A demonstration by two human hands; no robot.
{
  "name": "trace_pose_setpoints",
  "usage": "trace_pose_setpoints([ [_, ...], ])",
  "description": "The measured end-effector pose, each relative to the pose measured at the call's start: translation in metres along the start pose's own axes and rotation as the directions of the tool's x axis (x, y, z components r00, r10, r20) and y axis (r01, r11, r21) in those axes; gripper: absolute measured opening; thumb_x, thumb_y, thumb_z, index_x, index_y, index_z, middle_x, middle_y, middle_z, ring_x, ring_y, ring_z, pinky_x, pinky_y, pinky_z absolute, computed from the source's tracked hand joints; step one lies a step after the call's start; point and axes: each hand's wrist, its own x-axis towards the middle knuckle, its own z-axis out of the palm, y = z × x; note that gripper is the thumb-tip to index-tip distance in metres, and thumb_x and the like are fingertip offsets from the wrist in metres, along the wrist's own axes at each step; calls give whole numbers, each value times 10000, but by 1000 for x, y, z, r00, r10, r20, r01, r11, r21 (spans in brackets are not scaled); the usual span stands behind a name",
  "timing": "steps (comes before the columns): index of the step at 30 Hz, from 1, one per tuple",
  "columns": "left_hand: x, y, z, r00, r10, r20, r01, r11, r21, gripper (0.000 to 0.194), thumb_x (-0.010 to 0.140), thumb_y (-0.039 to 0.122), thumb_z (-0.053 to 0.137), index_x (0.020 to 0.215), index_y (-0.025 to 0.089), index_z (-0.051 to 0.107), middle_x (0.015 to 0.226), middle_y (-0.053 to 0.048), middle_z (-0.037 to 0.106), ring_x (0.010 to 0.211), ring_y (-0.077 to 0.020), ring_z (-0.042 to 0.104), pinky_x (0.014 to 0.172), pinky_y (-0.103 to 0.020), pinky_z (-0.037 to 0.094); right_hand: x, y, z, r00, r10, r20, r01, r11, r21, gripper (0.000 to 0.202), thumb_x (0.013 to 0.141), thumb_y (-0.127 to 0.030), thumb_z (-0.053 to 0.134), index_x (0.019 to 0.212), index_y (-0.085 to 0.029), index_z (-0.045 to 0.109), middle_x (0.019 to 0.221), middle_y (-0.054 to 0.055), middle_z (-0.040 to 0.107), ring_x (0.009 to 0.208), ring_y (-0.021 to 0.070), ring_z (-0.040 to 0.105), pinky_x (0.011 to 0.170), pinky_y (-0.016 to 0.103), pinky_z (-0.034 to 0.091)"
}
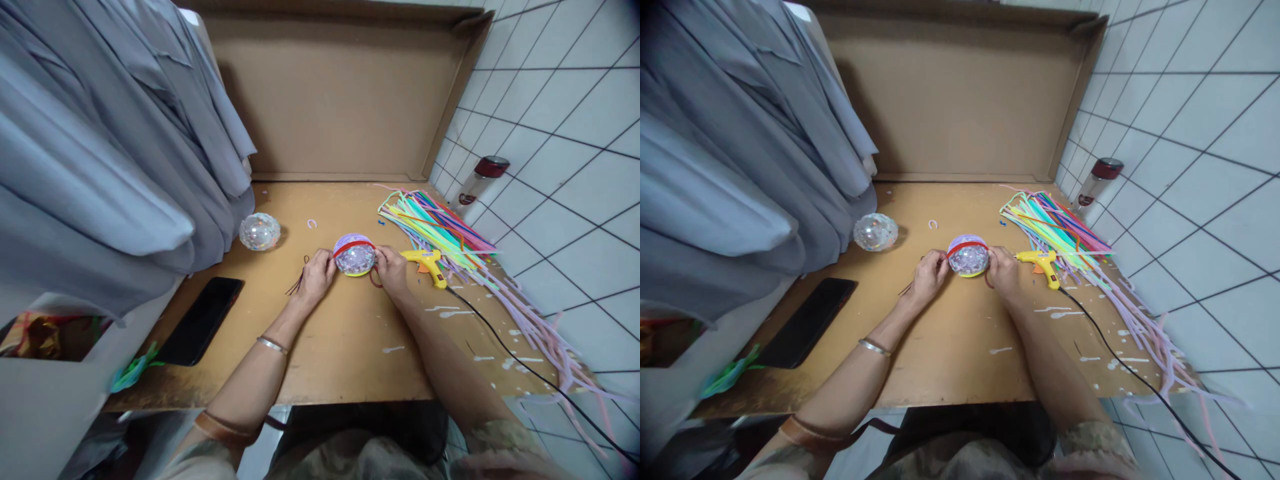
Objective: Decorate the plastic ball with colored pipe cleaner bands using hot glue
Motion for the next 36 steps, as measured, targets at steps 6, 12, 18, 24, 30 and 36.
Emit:
trace_pose_setpoints([
  [6,0,-1,1,1000,-1,-17,0,999,-44,119,935,171,499,850,196,578,842,-43,661,759,-155,622,720,-275,492,-2,-1,6,1000,-2,-26,0,998,-56,332,991,-281,365,898,-211,676,897,100,756,852,220,698,807,336,527],
  [12,1,1,0,999,43,-29,-45,996,-79,122,949,198,514,853,199,589,876,-56,695,791,-161,658,737,-285,523,-3,4,8,998,65,-25,-67,995,-78,299,971,-260,383,870,-222,662,889,102,750,832,224,689,792,342,528],
  [18,1,0,0,998,54,-34,-57,996,-74,131,943,197,512,836,199,587,859,-54,694,778,-153,659,725,-275,526,-3,-1,11,997,49,-58,-54,996,-71,315,975,-238,364,884,-203,664,864,109,747,836,230,693,788,341,527],
  [24,1,6,-3,1000,14,0,-14,996,-86,132,934,204,510,819,204,575,895,-63,707,807,-161,671,747,-292,532,-2,1,10,995,81,-53,-87,990,-110,258,946,-244,388,845,-227,624,836,94,740,783,222,675,736,324,500],
  [30,1,11,-7,999,-21,45,27,992,-127,139,926,243,533,805,203,588,979,-84,713,872,-179,676,770,-322,548,-4,4,9,993,114,-34,-118,986,-114,225,949,-291,392,834,-255,583,746,52,701,688,206,629,660,296,460],
  [36,2,8,-6,998,-43,35,47,988,-147,126,916,224,536,806,199,590,1005,-96,713,908,-186,682,777,-320,555,-3,2,8,995,93,37,-90,992,-94,230,948,-273,372,817,-256,561,813,71,714,759,206,650,724,299,485],
])
